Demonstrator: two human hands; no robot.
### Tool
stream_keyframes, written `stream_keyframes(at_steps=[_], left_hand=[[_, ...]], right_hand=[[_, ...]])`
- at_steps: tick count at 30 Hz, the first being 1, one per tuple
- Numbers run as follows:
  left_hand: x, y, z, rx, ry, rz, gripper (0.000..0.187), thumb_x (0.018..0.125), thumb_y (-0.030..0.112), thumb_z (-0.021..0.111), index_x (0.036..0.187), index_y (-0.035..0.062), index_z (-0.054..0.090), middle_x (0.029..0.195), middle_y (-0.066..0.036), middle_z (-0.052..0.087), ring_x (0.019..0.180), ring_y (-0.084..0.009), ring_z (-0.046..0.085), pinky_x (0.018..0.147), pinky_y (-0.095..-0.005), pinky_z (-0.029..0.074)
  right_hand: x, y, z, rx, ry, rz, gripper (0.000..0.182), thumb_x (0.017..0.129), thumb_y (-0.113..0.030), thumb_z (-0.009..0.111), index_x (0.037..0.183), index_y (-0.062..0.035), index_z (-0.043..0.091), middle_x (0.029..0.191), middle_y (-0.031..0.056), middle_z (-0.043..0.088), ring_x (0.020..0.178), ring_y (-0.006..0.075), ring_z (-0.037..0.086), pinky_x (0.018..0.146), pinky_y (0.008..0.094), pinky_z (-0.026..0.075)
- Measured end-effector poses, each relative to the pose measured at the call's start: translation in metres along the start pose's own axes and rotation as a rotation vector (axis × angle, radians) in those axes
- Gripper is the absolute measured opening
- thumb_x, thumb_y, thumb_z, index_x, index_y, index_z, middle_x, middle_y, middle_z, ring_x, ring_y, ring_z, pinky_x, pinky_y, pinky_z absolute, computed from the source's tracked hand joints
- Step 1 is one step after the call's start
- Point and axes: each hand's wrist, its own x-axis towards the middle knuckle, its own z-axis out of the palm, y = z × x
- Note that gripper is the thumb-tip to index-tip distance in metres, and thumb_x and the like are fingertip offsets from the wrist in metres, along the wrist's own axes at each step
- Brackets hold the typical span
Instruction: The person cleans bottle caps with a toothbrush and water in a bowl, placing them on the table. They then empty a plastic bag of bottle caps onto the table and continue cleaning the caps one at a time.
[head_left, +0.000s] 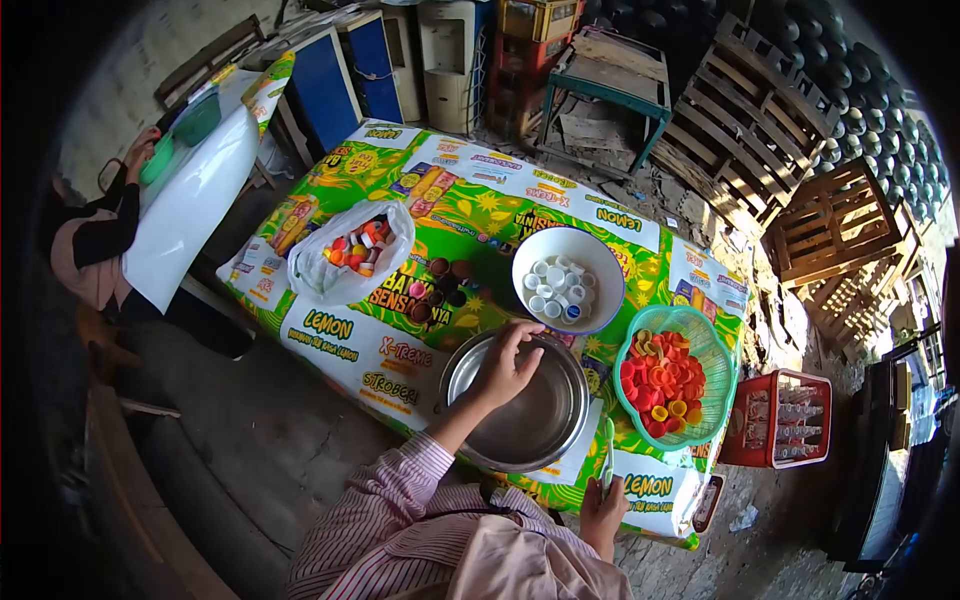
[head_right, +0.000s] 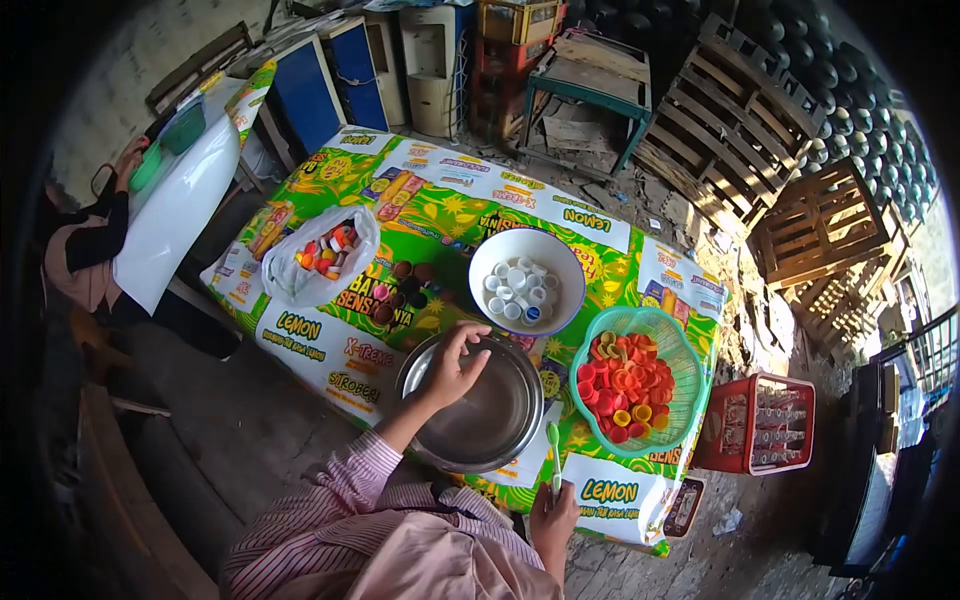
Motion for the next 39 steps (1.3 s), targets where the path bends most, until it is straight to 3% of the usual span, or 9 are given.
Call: stream_keyframes(at_steps=[6,13,14,20,28,30,31,33,39], left_hand=[[-0.013,-0.073,-0.154,0.404,0.359,-0.208,0.027,0.080,0.009,0.059,0.105,0.0020,0.051,0.097,-0.012,0.053,0.087,-0.0245,0.050,0.080,-0.0344,0.040],[-0.001,-0.140,-0.247,0.992,0.066,-0.123,0.060,0.075,0.026,0.066,0.125,0.0050,0.041,0.120,-0.015,0.045,0.119,-0.0327,0.036,0.101,-0.0468,0.026],[-0.011,-0.149,-0.252,0.972,-0.096,-0.284,0.073,0.071,0.032,0.068,0.131,0.0066,0.035,0.122,-0.015,0.043,0.125,-0.0349,0.027,0.104,-0.0515,0.018],[-0.049,-0.108,-0.270,0.933,-0.407,-0.377,0.047,0.069,0.031,0.071,0.107,0.0095,0.055,0.098,-0.009,0.047,0.104,-0.0273,0.040,0.099,-0.0494,0.023],[0.027,-0.158,-0.305,0.482,-0.110,-0.318,0.050,0.073,0.033,0.068,0.113,0.0084,0.051,0.109,-0.009,0.050,0.112,-0.0281,0.040,0.092,-0.0477,0.025],[0.040,-0.167,-0.311,1.010,-0.053,-0.241,0.063,0.069,0.033,0.070,0.122,0.0090,0.045,0.127,-0.013,0.040,0.124,-0.0305,0.030,0.095,-0.0514,0.023],[0.044,-0.168,-0.320,1.042,-0.090,-0.408,0.086,0.060,0.034,0.076,0.132,0.0103,0.035,0.140,-0.016,0.024,0.133,-0.0340,0.013,0.101,-0.0554,0.015],[0.056,-0.168,-0.339,1.161,-0.192,-0.510,0.109,0.049,0.034,0.082,0.138,0.0111,0.024,0.144,-0.017,0.015,0.134,-0.0372,0.004,0.104,-0.0574,0.005],[0.096,-0.159,-0.350,1.191,-0.283,-0.536,0.133,0.037,0.031,0.085,0.141,0.0101,0.005,0.146,-0.018,0.000,0.134,-0.0382,-0.007,0.102,-0.0604,-0.006]], right_hand=[[0.051,-0.049,0.036,0.124,-0.203,-0.204,0.018,0.076,-0.004,0.061,0.080,-0.0004,0.043,0.051,0.0116,0.050,0.042,0.0292,0.052,0.041,0.0362,0.038],[0.138,-0.150,0.100,0.160,-0.394,-0.268,0.019,0.075,-0.002,0.062,0.075,-0.0014,0.042,0.060,0.0099,0.045,0.048,0.0229,0.048,0.046,0.0327,0.038],[0.150,-0.160,0.116,0.151,-0.389,-0.311,0.019,0.074,-0.003,0.062,0.075,-0.0013,0.044,0.060,0.0096,0.046,0.048,0.0218,0.048,0.047,0.0329,0.039],[0.204,-0.218,0.220,0.310,-0.468,-0.405,0.021,0.073,-0.007,0.064,0.085,0.0008,0.049,0.072,0.0133,0.048,0.058,0.0265,0.051,0.053,0.0350,0.042],[0.226,-0.282,0.362,0.394,-0.646,-0.588,0.026,0.075,-0.011,0.063,0.091,0.0035,0.049,0.084,0.0192,0.056,0.073,0.0359,0.057,0.066,0.0394,0.046],[0.233,-0.279,0.373,0.097,-0.614,-0.569,0.034,0.071,-0.013,0.067,0.098,0.0014,0.053,0.089,0.0138,0.061,0.078,0.0292,0.060,0.071,0.0356,0.047],[0.238,-0.272,0.373,-0.138,-0.556,-0.627,0.047,0.068,-0.019,0.069,0.106,-0.0009,0.049,0.096,0.0125,0.059,0.081,0.0304,0.058,0.076,0.0369,0.043],[0.251,-0.257,0.370,-0.266,-0.356,-0.732,0.053,0.062,-0.019,0.070,0.106,-0.0033,0.045,0.097,0.0118,0.056,0.082,0.0306,0.056,0.077,0.0381,0.038],[0.283,-0.249,0.382,-0.397,-0.482,-0.588,0.045,0.055,-0.004,0.061,0.094,-0.0056,0.039,0.096,0.0129,0.049,0.091,0.0307,0.050,0.074,0.0392,0.035]])
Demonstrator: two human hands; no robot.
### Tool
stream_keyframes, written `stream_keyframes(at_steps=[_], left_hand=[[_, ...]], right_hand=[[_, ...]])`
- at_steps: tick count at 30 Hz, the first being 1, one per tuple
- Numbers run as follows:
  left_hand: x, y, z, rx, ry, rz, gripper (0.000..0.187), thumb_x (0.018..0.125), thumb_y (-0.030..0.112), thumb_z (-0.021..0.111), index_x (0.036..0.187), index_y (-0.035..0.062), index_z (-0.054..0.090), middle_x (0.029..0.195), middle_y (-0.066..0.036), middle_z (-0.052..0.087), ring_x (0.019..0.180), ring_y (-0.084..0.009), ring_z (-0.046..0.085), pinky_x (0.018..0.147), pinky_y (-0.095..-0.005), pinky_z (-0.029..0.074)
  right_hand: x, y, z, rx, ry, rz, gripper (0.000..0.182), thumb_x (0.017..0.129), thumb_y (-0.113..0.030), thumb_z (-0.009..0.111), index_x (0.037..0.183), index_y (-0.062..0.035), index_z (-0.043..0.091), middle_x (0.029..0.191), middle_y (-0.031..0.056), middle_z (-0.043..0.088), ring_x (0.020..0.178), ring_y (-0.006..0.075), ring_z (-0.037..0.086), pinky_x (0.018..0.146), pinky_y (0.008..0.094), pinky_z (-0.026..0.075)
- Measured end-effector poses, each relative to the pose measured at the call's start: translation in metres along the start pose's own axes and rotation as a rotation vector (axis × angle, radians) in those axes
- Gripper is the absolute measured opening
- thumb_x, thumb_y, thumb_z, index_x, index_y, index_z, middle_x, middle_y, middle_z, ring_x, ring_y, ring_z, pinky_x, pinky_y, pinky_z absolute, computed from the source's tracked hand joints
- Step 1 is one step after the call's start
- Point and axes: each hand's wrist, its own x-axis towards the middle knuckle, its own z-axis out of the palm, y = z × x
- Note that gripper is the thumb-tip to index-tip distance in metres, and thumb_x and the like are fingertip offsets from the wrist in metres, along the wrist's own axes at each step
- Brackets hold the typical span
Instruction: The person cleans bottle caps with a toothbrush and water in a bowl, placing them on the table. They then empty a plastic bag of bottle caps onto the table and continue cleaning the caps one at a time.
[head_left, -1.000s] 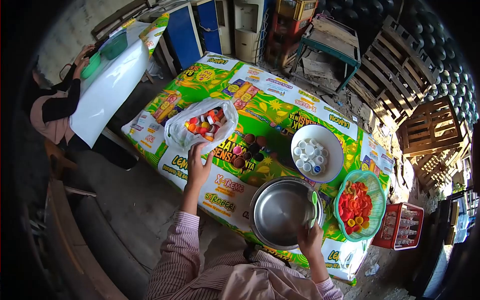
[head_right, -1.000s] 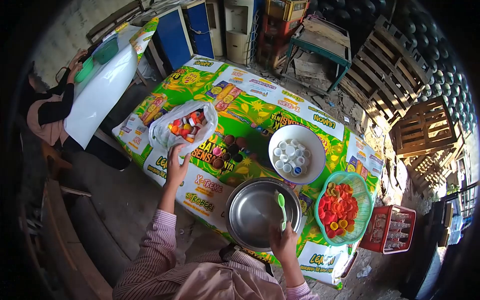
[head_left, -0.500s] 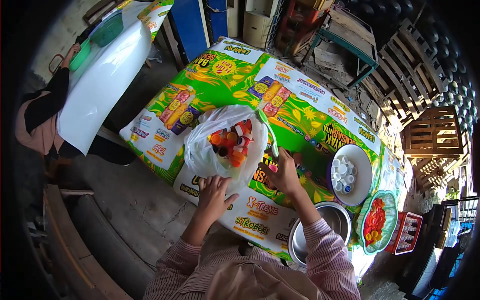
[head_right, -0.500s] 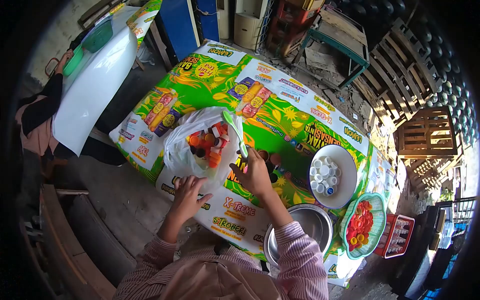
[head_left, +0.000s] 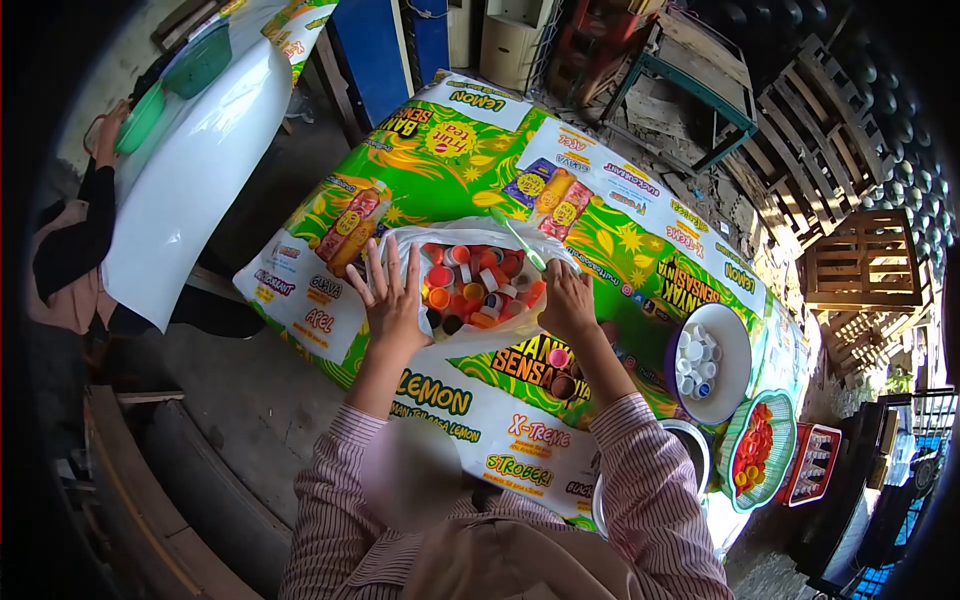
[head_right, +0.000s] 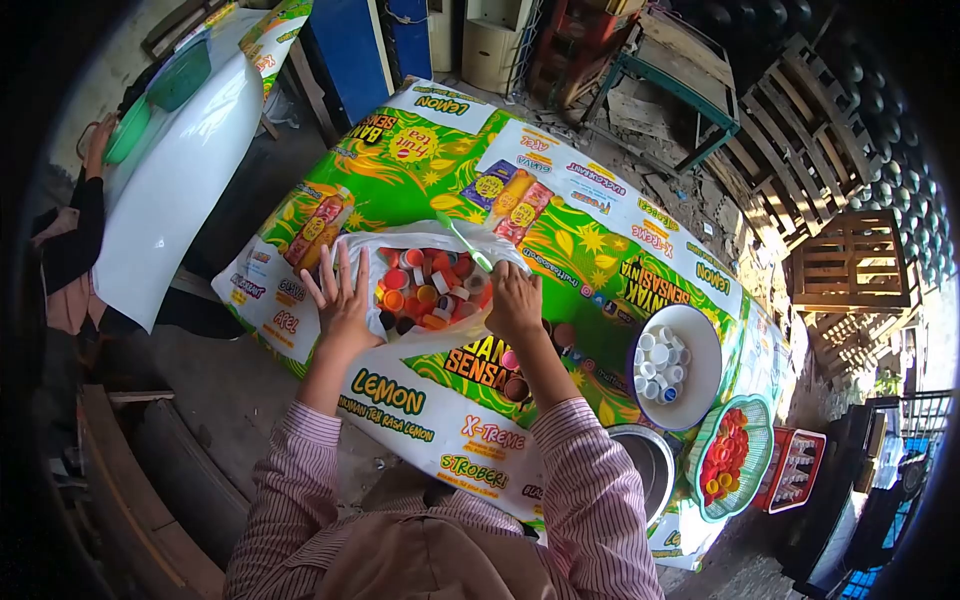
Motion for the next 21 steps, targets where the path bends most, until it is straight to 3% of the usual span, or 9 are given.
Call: stream_keyframes(at_steps=[1,5,10,12,14,16,18,20,21], left_hand=[[0.004,-0.003,0.008,0.028,0.114,0.045,0.136,0.035,0.031,0.085,0.141,0.0096,0.003,0.146,-0.018,0.001,0.134,-0.0392,-0.007,0.101,-0.0617,-0.006],[0.012,-0.009,0.009,0.073,-0.003,0.012,0.137,0.035,0.032,0.085,0.141,0.0095,0.003,0.146,-0.018,0.002,0.134,-0.0396,-0.007,0.100,-0.0629,-0.006],[0.007,-0.003,-0.018,-0.178,0.064,-0.015,0.136,0.036,0.035,0.086,0.141,0.0078,0.003,0.145,-0.019,0.009,0.134,-0.0405,-0.005,0.100,-0.0635,-0.004],[0.013,-0.002,-0.014,-0.253,0.160,-0.021,0.127,0.044,0.033,0.086,0.140,0.0065,0.007,0.140,-0.022,0.017,0.132,-0.0440,0.002,0.100,-0.0631,-0.001],[0.028,-0.009,0.009,-0.313,0.483,0.071,0.121,0.045,0.032,0.085,0.138,0.0052,0.012,0.138,-0.023,0.018,0.131,-0.0443,0.004,0.101,-0.0623,0.004],[0.040,-0.020,0.021,-0.313,0.402,0.052,0.111,0.052,0.023,0.081,0.137,0.0026,0.012,0.140,-0.021,0.013,0.130,-0.0440,0.009,0.102,-0.0557,0.015],[0.049,-0.035,0.045,-0.537,0.182,0.017,0.092,0.061,0.013,0.071,0.135,0.0014,0.016,0.134,-0.023,0.026,0.124,-0.0418,0.027,0.100,-0.0452,0.027],[0.054,-0.048,0.061,-0.604,0.059,-0.035,0.081,0.065,0.009,0.063,0.134,0.0014,0.021,0.128,-0.022,0.034,0.120,-0.0387,0.034,0.097,-0.0406,0.031],[0.056,-0.048,0.058,-0.674,-0.056,-0.093,0.070,0.068,0.005,0.055,0.132,0.0013,0.025,0.123,-0.022,0.042,0.115,-0.0356,0.042,0.095,-0.0360,0.036]], right_hand=[[0.004,0.003,0.001,0.045,-0.026,-0.010,0.050,0.055,-0.005,0.063,0.097,-0.0052,0.037,0.098,0.0131,0.049,0.097,0.0316,0.049,0.079,0.0405,0.034],[0.011,0.017,0.001,0.185,-0.142,-0.060,0.065,0.052,-0.011,0.070,0.106,-0.0041,0.035,0.103,0.0138,0.050,0.103,0.0332,0.048,0.086,0.0422,0.034],[0.020,-0.016,-0.025,0.328,-0.047,-0.072,0.064,0.055,-0.013,0.071,0.108,-0.0017,0.038,0.097,0.0145,0.052,0.095,0.0342,0.052,0.077,0.0382,0.041],[0.031,-0.032,-0.037,0.387,0.040,0.015,0.058,0.056,-0.014,0.072,0.104,-0.0003,0.043,0.103,0.0155,0.051,0.096,0.0329,0.051,0.080,0.0367,0.041],[0.036,-0.040,-0.042,0.230,0.197,-0.014,0.052,0.056,-0.015,0.073,0.098,0.0010,0.047,0.105,0.0156,0.050,0.098,0.0314,0.051,0.082,0.0378,0.040],[0.050,-0.033,-0.026,0.051,0.367,-0.087,0.048,0.054,-0.015,0.072,0.094,0.0012,0.050,0.106,0.0158,0.047,0.105,0.0292,0.046,0.087,0.0337,0.039],[0.062,-0.028,-0.008,0.030,0.327,-0.056,0.049,0.057,-0.018,0.073,0.095,0.0013,0.050,0.106,0.0166,0.048,0.102,0.0303,0.049,0.084,0.0358,0.042],[0.077,-0.026,0.006,0.335,-0.064,0.122,0.052,0.060,-0.021,0.074,0.099,0.0014,0.049,0.109,0.0188,0.048,0.099,0.0329,0.052,0.082,0.0382,0.045],[0.081,-0.027,0.013,0.317,-0.034,0.126,0.044,0.066,-0.023,0.069,0.097,0.0025,0.051,0.101,0.0223,0.055,0.090,0.0359,0.057,0.078,0.0410,0.047]])
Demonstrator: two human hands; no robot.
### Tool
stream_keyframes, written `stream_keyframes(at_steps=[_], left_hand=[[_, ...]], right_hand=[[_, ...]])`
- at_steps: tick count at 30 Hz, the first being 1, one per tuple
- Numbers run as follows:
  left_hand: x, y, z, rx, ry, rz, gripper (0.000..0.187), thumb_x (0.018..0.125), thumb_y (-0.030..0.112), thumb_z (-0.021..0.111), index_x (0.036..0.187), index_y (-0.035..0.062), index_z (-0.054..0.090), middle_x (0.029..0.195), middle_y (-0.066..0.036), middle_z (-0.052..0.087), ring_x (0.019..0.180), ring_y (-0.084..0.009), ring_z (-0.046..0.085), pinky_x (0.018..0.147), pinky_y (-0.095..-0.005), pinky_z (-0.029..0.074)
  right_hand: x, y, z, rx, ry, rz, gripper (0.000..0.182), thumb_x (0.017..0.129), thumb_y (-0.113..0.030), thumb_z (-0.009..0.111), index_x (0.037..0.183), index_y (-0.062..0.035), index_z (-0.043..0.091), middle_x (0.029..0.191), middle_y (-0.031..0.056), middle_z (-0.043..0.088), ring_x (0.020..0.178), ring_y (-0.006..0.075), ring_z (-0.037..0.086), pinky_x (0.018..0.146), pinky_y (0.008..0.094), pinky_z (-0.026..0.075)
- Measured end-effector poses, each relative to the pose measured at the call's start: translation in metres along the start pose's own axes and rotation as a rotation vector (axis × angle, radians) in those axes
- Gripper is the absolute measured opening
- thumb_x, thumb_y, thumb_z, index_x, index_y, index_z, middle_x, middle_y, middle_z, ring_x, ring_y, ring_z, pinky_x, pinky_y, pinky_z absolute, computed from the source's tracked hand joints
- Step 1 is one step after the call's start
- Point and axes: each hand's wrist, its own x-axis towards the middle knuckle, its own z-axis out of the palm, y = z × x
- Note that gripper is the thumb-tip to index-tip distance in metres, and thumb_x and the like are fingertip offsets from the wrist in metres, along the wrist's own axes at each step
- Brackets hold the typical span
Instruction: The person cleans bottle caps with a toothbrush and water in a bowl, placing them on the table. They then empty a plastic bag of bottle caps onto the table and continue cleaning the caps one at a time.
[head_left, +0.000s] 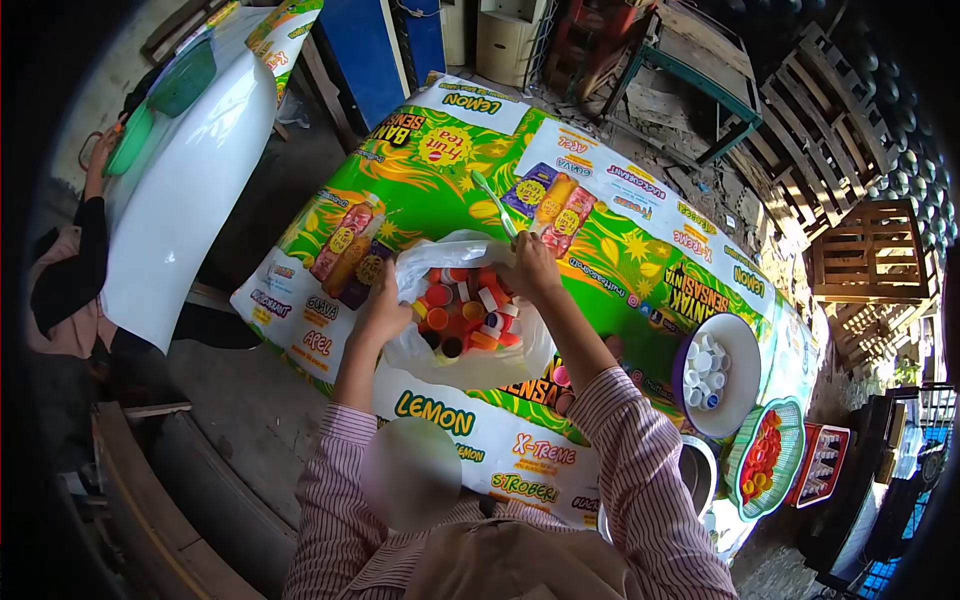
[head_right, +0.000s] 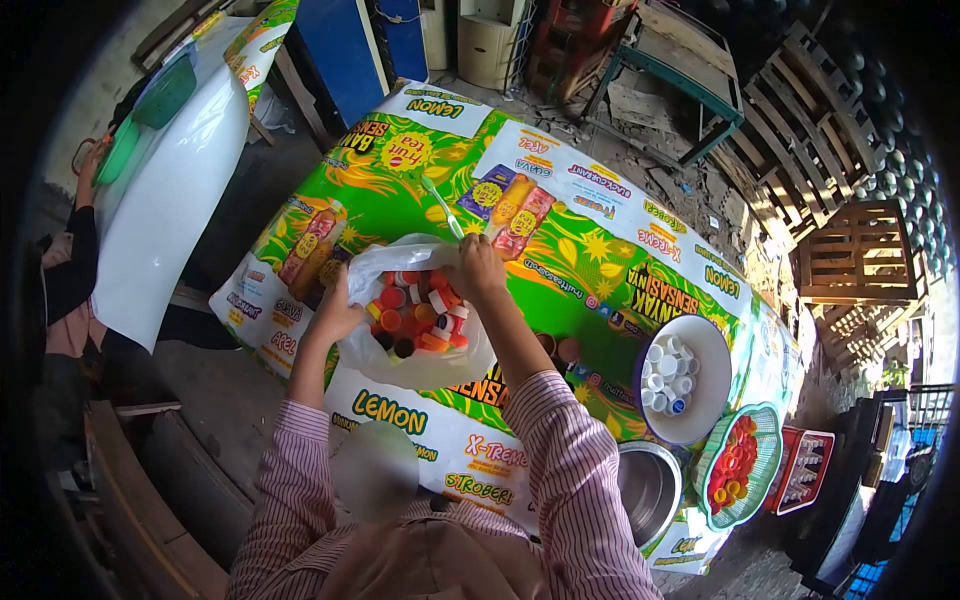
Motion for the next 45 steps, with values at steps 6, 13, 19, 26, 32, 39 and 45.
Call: stream_keyframes(at_steps=[6,13,19,26,32,39,45], left_hand=[[0.002,0.021,-0.023,-0.620,-0.307,-0.173,0.055,0.069,0.004,0.046,0.123,-0.0012,0.040,0.114,-0.011,0.052,0.105,-0.0204,0.049,0.087,-0.0298,0.040],[0.011,0.022,-0.011,-0.697,-0.403,-0.134,0.054,0.080,0.030,0.058,0.122,0.0000,0.044,0.118,-0.009,0.051,0.107,-0.0172,0.048,0.091,-0.0292,0.036],[0.020,0.019,0.002,-0.778,-0.200,-0.124,0.061,0.084,0.040,0.055,0.127,-0.0010,0.040,0.127,-0.011,0.046,0.116,-0.0184,0.043,0.096,-0.0295,0.032],[0.015,0.029,0.014,-0.155,0.435,0.290,0.067,0.078,0.036,0.061,0.127,-0.0015,0.036,0.122,-0.023,0.043,0.113,-0.0353,0.040,0.098,-0.0435,0.025],[-0.034,0.062,0.018,0.194,0.224,0.507,0.040,0.069,0.021,0.066,0.105,0.0107,0.052,0.104,-0.004,0.053,0.105,-0.0237,0.042,0.083,-0.0393,0.030],[-0.039,0.060,0.051,0.236,0.211,0.466,0.040,0.067,0.023,0.070,0.102,0.0123,0.054,0.099,-0.003,0.055,0.099,-0.0227,0.046,0.081,-0.0404,0.027],[-0.047,0.053,0.047,0.321,0.310,0.465,0.041,0.073,0.037,0.066,0.105,0.0136,0.056,0.097,-0.001,0.055,0.098,-0.0215,0.046,0.081,-0.0406,0.025]], right_hand=[[0.025,0.008,0.005,0.271,-0.154,0.109,0.030,0.077,-0.024,0.059,0.086,0.0044,0.056,0.075,0.0184,0.061,0.070,0.0291,0.061,0.063,0.0385,0.047],[0.010,0.000,-0.038,0.322,-0.196,0.063,0.028,0.075,-0.023,0.061,0.080,0.0046,0.054,0.074,0.0178,0.063,0.070,0.0303,0.062,0.063,0.0367,0.047],[-0.004,-0.004,-0.039,0.236,0.177,-0.079,0.031,0.068,-0.014,0.068,0.085,0.0039,0.049,0.079,0.0205,0.058,0.073,0.0400,0.056,0.065,0.0426,0.045],[-0.044,-0.018,-0.024,0.288,-0.026,-0.270,0.028,0.062,0.000,0.059,0.087,0.0041,0.046,0.089,0.0208,0.050,0.085,0.0374,0.053,0.070,0.0436,0.044],[-0.044,0.005,-0.004,0.076,-0.013,-0.351,0.031,0.060,-0.007,0.060,0.088,0.0015,0.049,0.093,0.0200,0.053,0.092,0.0375,0.052,0.076,0.0439,0.044],[-0.014,-0.038,0.012,-0.081,0.020,-0.110,0.038,0.069,-0.026,0.066,0.094,-0.0006,0.053,0.094,0.0178,0.059,0.090,0.0315,0.057,0.080,0.0385,0.045],[0.005,-0.046,0.041,-0.207,0.020,-0.010,0.049,0.069,-0.036,0.066,0.099,0.0010,0.053,0.099,0.0181,0.058,0.095,0.0304,0.056,0.089,0.0389,0.037]])
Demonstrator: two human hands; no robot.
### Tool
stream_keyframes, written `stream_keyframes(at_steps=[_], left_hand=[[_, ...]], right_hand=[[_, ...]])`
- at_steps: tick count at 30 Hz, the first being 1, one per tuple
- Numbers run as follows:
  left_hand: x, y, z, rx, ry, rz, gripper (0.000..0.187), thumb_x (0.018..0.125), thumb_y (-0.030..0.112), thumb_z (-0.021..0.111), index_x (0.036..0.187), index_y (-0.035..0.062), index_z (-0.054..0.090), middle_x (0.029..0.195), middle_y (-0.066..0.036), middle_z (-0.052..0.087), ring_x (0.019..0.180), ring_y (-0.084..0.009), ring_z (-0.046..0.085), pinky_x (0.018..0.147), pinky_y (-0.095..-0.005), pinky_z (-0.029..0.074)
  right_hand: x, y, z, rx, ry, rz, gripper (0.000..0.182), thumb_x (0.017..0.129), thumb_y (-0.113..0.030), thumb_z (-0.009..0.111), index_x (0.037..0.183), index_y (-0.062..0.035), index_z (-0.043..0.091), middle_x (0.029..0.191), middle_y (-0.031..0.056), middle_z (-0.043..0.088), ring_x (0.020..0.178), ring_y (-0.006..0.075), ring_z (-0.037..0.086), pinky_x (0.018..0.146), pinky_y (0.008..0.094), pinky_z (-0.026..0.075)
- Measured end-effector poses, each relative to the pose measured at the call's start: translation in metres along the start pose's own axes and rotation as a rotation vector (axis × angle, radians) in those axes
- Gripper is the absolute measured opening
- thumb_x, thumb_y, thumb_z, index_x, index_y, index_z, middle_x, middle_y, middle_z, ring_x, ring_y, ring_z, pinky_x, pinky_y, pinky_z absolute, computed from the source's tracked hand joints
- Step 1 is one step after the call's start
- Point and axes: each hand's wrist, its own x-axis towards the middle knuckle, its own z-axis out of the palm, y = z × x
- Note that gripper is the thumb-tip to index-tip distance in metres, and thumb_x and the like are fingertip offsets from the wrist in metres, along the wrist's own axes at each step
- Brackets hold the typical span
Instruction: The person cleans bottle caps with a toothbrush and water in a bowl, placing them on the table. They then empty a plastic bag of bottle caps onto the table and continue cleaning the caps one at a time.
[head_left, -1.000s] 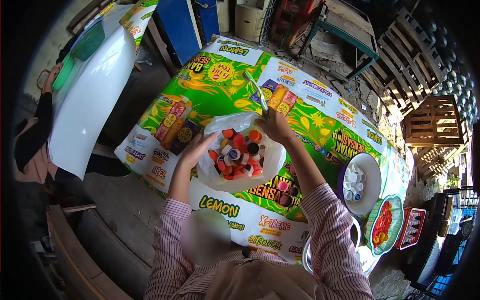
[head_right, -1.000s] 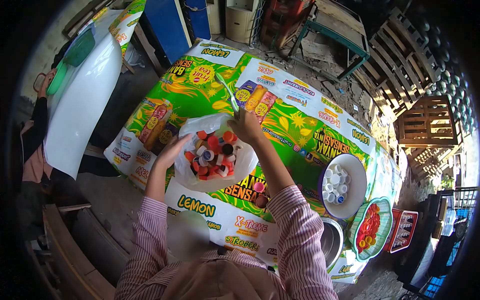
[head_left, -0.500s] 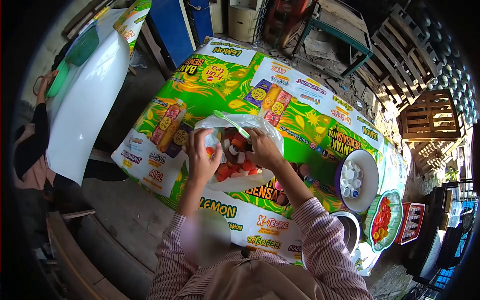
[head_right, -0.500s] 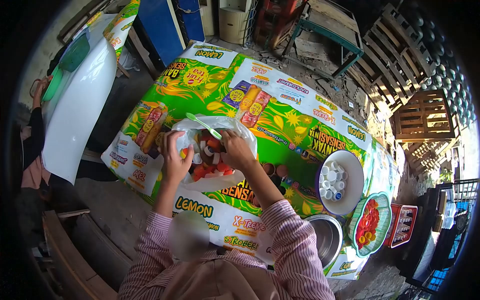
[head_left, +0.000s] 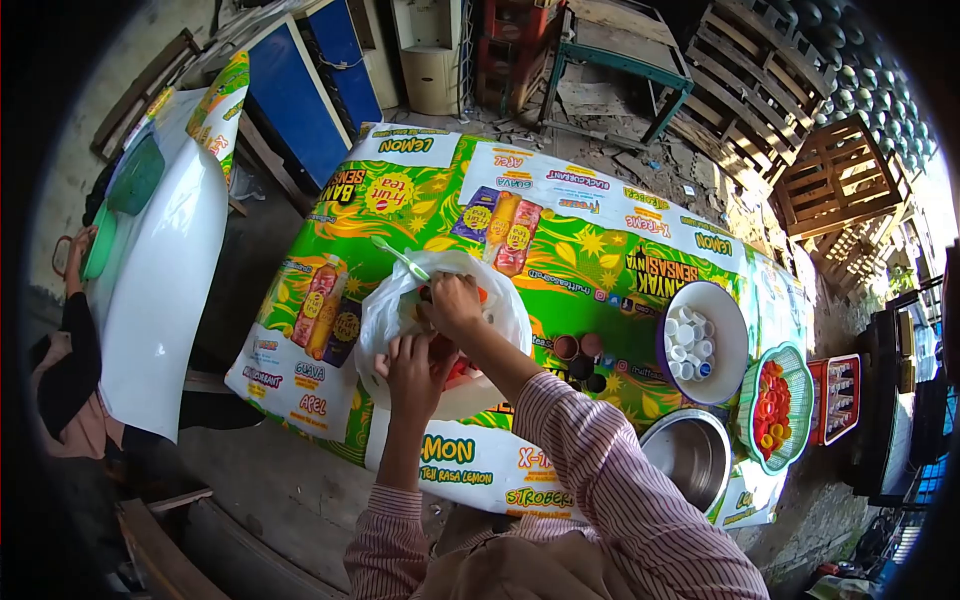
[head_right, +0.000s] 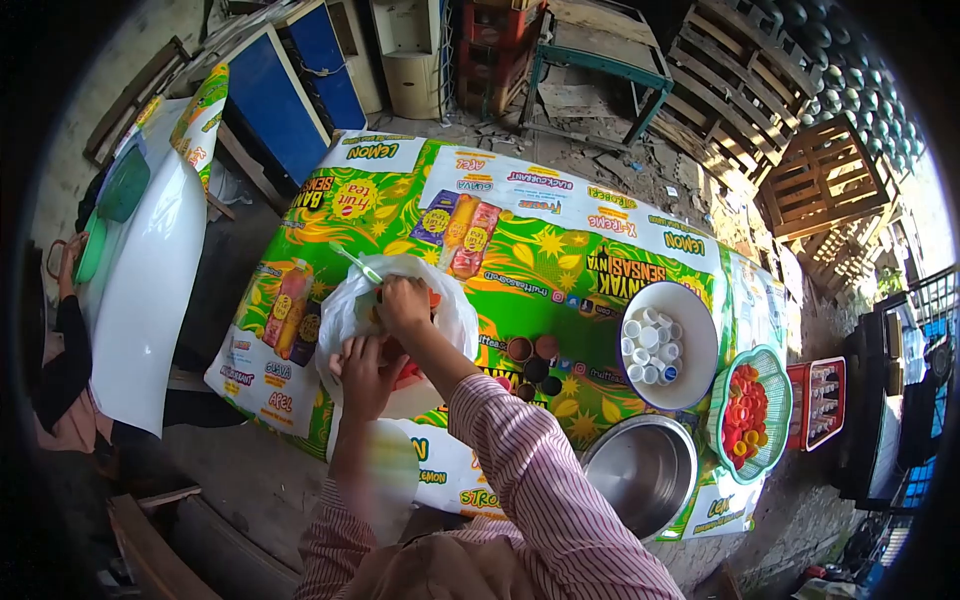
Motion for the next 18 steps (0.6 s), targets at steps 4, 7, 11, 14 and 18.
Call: stream_keyframes(at_steps=[4,7,11,14,18], left_hand=[[-0.005,0.005,-0.018,-0.064,0.037,-0.007,0.041,0.079,0.036,0.060,0.113,0.0141,0.054,0.103,-0.006,0.048,0.100,-0.0232,0.044,0.087,-0.0413,0.023],[-0.013,0.005,-0.030,-0.109,0.062,-0.035,0.045,0.079,0.037,0.060,0.117,0.0135,0.051,0.103,-0.009,0.046,0.100,-0.0262,0.043,0.088,-0.0429,0.025],[-0.036,0.018,-0.039,-0.383,0.186,-0.054,0.047,0.077,0.034,0.064,0.115,0.0096,0.049,0.101,-0.010,0.048,0.098,-0.0287,0.044,0.087,-0.0424,0.031],[-0.065,0.039,-0.047,-0.494,0.270,0.023,0.052,0.072,0.032,0.071,0.110,0.0058,0.049,0.101,-0.010,0.051,0.097,-0.0276,0.046,0.087,-0.0410,0.032],[-0.104,0.068,-0.029,-0.619,0.013,0.176,0.050,0.068,0.025,0.074,0.105,0.0063,0.046,0.099,-0.009,0.053,0.091,-0.0255,0.051,0.084,-0.0388,0.034]], right_hand=[[-0.007,0.007,-0.009,0.308,-0.002,-0.042,0.035,0.062,-0.009,0.064,0.093,0.0027,0.052,0.086,0.0189,0.062,0.078,0.0337,0.061,0.071,0.0399,0.049],[-0.031,0.021,-0.039,0.480,0.000,-0.227,0.034,0.061,-0.007,0.066,0.088,0.0048,0.051,0.080,0.0219,0.059,0.072,0.0376,0.060,0.065,0.0395,0.049],[-0.087,0.045,-0.075,0.589,0.047,-0.262,0.037,0.063,-0.012,0.071,0.093,0.0031,0.054,0.078,0.0156,0.057,0.067,0.0309,0.057,0.063,0.0362,0.046],[-0.159,0.060,-0.122,0.423,0.117,-0.113,0.029,0.064,-0.005,0.065,0.087,0.0044,0.051,0.079,0.0189,0.056,0.074,0.0369,0.058,0.064,0.0398,0.046],[-0.247,0.099,-0.105,0.323,0.189,0.201,0.028,0.063,-0.004,0.065,0.084,0.0040,0.048,0.079,0.0190,0.054,0.073,0.0371,0.056,0.064,0.0404,0.046]])
